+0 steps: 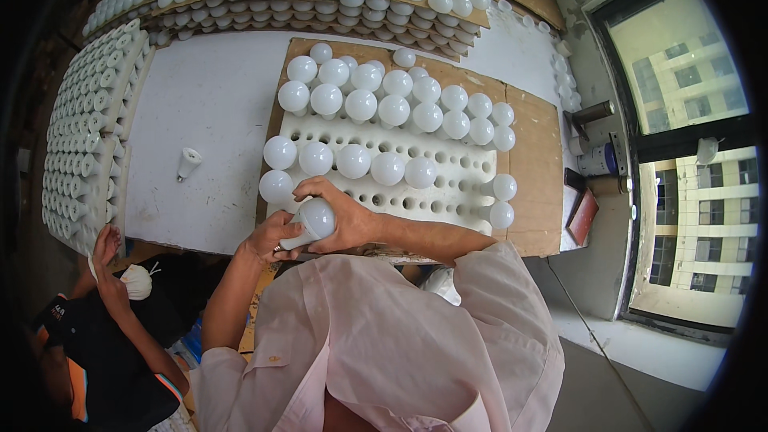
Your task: The person assembles light bulbs by picking up bulb bases and covers, pressing each cover onto a base by hand, and arranging covers and assembled bulbs in a tray.
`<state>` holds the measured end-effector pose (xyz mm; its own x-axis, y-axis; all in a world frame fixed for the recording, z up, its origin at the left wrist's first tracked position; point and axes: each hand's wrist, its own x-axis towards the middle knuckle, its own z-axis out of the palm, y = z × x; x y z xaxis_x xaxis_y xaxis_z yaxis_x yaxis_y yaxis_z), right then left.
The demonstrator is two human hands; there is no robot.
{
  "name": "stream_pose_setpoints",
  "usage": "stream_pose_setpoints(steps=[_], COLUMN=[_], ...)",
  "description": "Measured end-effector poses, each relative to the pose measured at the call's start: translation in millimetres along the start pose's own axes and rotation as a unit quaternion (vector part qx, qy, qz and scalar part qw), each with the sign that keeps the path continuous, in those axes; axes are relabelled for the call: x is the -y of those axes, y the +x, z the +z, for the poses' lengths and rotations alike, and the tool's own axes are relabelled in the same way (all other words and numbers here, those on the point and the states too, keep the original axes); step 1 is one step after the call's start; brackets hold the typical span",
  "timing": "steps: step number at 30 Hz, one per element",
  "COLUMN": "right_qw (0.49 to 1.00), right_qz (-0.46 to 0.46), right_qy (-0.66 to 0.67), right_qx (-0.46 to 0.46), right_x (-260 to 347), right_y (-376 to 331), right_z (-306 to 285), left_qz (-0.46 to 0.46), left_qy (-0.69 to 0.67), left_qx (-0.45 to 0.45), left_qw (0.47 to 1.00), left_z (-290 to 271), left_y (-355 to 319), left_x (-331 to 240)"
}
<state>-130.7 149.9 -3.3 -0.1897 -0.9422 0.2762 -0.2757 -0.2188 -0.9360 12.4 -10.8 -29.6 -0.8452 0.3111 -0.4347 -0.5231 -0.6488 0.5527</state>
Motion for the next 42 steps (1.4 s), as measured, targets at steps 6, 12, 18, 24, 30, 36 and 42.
stream_pose_setpoints(steps=[6,12,18,24,30,36,42], right_qw=[0.991,0.986,0.979,0.961,0.910,0.939,0.934], right_qz=[0.127,0.163,-0.023,-0.038,-0.062,-0.013,-0.049], right_qy=[0.030,-0.005,-0.184,-0.258,-0.386,-0.322,-0.314], right_qx=[0.003,-0.025,-0.080,0.095,0.140,0.120,-0.164], right_x=[-9,-16,-28,-34,-41,-30,-12], right_y=[-5,0,5,20,29,35,65], right_z=[8,12,5,45,59,39,-72], left_qz=[0.034,0.051,0.257,0.172,0.063,0.082,0.059], left_qy=[-0.132,-0.084,0.106,0.426,0.642,0.711,0.691], left_qx=[0.028,-0.139,-0.454,-0.694,-0.581,-0.505,-0.491], left_qw=[0.990,0.985,0.847,0.554,0.497,0.482,0.528], left_z=[-28,-16,-70,-164,-221,-251,-257], left_y=[6,-12,-75,-109,-101,-88,-72], left_x=[26,19,38,42,25,-3,-25])
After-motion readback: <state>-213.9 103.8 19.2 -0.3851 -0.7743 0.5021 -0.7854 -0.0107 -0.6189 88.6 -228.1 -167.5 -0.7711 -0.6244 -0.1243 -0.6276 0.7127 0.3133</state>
